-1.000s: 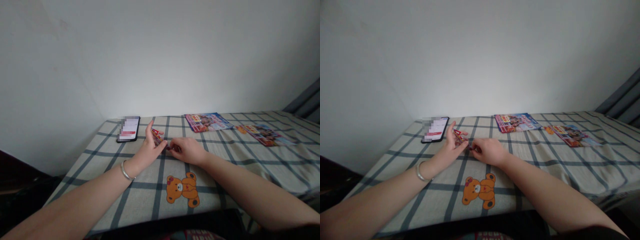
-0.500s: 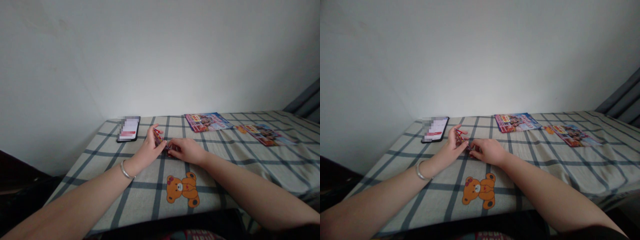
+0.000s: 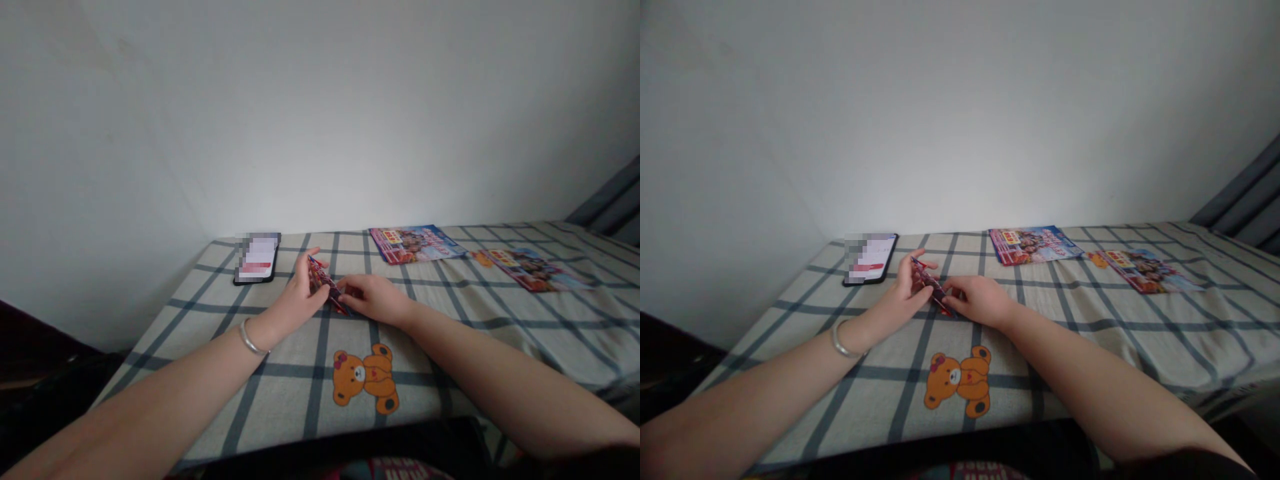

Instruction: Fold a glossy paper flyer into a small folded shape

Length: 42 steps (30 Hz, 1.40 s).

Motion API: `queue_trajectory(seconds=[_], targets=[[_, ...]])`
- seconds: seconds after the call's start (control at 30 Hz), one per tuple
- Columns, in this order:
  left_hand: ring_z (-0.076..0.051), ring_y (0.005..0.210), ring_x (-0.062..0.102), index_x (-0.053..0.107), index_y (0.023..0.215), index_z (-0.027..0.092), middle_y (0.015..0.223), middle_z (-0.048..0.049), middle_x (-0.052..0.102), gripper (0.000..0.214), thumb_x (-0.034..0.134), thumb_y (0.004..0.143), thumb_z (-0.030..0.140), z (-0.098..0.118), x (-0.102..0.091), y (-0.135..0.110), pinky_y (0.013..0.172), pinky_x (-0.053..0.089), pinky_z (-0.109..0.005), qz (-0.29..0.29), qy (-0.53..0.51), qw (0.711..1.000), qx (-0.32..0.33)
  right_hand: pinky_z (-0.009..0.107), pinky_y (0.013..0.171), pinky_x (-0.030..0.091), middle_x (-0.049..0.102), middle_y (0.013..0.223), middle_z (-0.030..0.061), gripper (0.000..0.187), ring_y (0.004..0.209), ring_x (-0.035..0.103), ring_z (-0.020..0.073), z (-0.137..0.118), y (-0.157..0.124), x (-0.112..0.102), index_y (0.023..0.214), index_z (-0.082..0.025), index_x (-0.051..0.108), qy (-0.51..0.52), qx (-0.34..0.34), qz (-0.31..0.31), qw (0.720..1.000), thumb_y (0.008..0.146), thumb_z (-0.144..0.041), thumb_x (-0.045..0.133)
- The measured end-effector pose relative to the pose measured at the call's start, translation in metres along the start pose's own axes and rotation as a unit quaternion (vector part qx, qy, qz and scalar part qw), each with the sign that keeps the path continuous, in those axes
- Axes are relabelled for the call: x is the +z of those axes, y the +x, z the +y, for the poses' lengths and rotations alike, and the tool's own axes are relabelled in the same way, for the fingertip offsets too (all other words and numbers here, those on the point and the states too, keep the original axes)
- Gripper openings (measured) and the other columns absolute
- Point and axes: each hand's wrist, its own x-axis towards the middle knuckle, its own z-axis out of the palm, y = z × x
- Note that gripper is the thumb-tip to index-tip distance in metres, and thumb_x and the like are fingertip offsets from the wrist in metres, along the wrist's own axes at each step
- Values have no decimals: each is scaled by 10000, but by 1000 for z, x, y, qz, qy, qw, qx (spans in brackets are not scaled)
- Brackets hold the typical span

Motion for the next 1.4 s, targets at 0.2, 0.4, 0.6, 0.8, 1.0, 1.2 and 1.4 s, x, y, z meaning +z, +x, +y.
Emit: queue_trajectory(seconds=[0.2,0.4,0.6,0.8,1.0,1.2,1.4], targets=[[-238,1209,542,132,1484,198,1364,-158,481,689,486,893,179,6,-2,0,1095,381,-471,-55,4,998,36,231,595,372,679,810,-7,289,650,581,119,3,0,3,1148,-213,591,-4,20,49,999,859,-224,581],[-249,1422,310,210,1497,193,1527,-141,333,601,427,937,199,3,-2,1,1182,252,-481,-108,95,986,86,248,634,395,686,842,12,241,671,579,132,4,0,0,1118,-211,611,-12,35,78,996,885,-248,560],[-243,1345,430,383,1405,185,1433,-131,471,445,403,964,237,5,-2,2,1137,340,-470,-67,151,982,86,242,600,392,704,800,9,182,647,597,132,4,0,-2,1057,-207,614,14,49,74,996,911,-290,544],[-251,1079,607,564,1180,190,1144,-97,653,274,402,972,263,6,-3,7,988,469,-457,-57,177,981,59,238,614,425,718,830,6,238,651,621,123,8,1,1,1130,-201,537,103,43,64,992,908,-285,552],[-282,1145,574,488,1301,195,1227,-107,609,439,575,877,269,1,-2,5,1001,457,-470,-92,180,976,86,238,603,406,709,804,-6,286,633,601,121,14,2,5,1159,-198,475,129,39,57,989,908,-309,554],[-281,1236,525,455,1350,195,1315,-119,570,443,516,916,256,-5,-2,4,1059,418,-495,-93,172,978,79,252,628,431,707,836,2,248,666,617,126,13,1,4,1144,-207,485,118,49,75,989,916,-285,537],[-232,1317,467,406,1415,233,1420,-73,505,513,439,912,139,-3,-4,8,1138,353,-479,-98,119,983,96,261,642,458,695,967,25,278,686,613,118,15,0,-2,1160,-209,518,88,45,78,992,890,-249,570]])
